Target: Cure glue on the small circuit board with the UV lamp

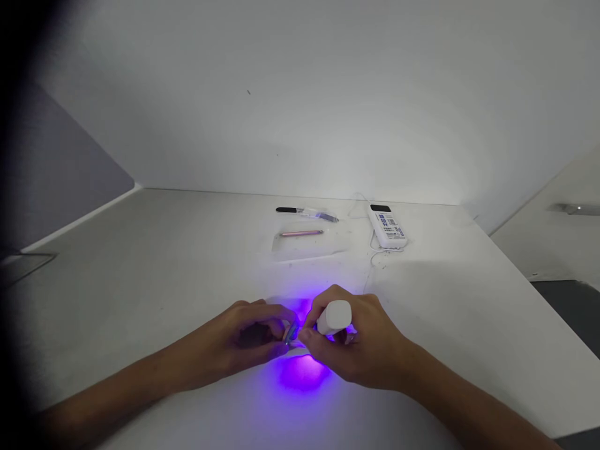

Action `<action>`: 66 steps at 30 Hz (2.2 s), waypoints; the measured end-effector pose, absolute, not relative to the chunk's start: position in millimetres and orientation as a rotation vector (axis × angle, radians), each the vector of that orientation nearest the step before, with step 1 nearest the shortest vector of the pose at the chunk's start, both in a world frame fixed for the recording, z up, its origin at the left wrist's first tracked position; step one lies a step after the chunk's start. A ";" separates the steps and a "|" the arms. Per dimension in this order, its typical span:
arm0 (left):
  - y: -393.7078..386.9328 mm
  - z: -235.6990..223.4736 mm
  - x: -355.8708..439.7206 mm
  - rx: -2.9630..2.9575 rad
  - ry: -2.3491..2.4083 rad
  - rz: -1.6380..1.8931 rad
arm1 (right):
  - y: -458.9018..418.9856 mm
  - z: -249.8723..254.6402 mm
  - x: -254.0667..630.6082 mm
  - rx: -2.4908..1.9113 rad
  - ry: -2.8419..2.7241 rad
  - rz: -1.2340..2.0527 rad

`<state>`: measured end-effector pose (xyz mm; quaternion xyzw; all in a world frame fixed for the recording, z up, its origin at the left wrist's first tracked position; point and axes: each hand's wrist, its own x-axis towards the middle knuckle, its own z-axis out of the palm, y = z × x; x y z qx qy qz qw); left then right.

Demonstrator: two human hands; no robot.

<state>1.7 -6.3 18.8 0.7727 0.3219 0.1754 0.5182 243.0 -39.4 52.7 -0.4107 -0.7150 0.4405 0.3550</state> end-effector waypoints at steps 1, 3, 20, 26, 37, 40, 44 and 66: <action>-6.5 19.0 1.5 1.852 0.776 0.418 | -39.5 52.9 242.9 -1.061 -1.847 1.139; -6.6 19.4 1.7 1.844 0.779 0.414 | -39.7 53.1 242.9 -1.057 -1.848 1.137; -5.2 20.1 3.1 1.856 0.778 0.414 | -40.0 54.2 243.1 -1.074 -1.866 1.114; -6.1 20.6 3.3 1.847 0.779 0.409 | -39.6 54.0 242.2 -1.055 -1.859 1.129; -5.6 23.4 4.6 1.854 0.784 0.412 | -40.0 53.6 242.7 -1.054 -1.858 1.124; -5.9 23.5 4.2 1.867 0.785 0.404 | -39.3 53.2 242.6 -1.057 -1.862 1.118; -5.7 22.3 4.1 1.859 0.783 0.412 | -39.8 52.7 243.3 -1.067 -1.860 1.133; -5.5 21.2 3.6 1.852 0.776 0.416 | -39.6 53.7 243.4 -1.062 -1.839 1.150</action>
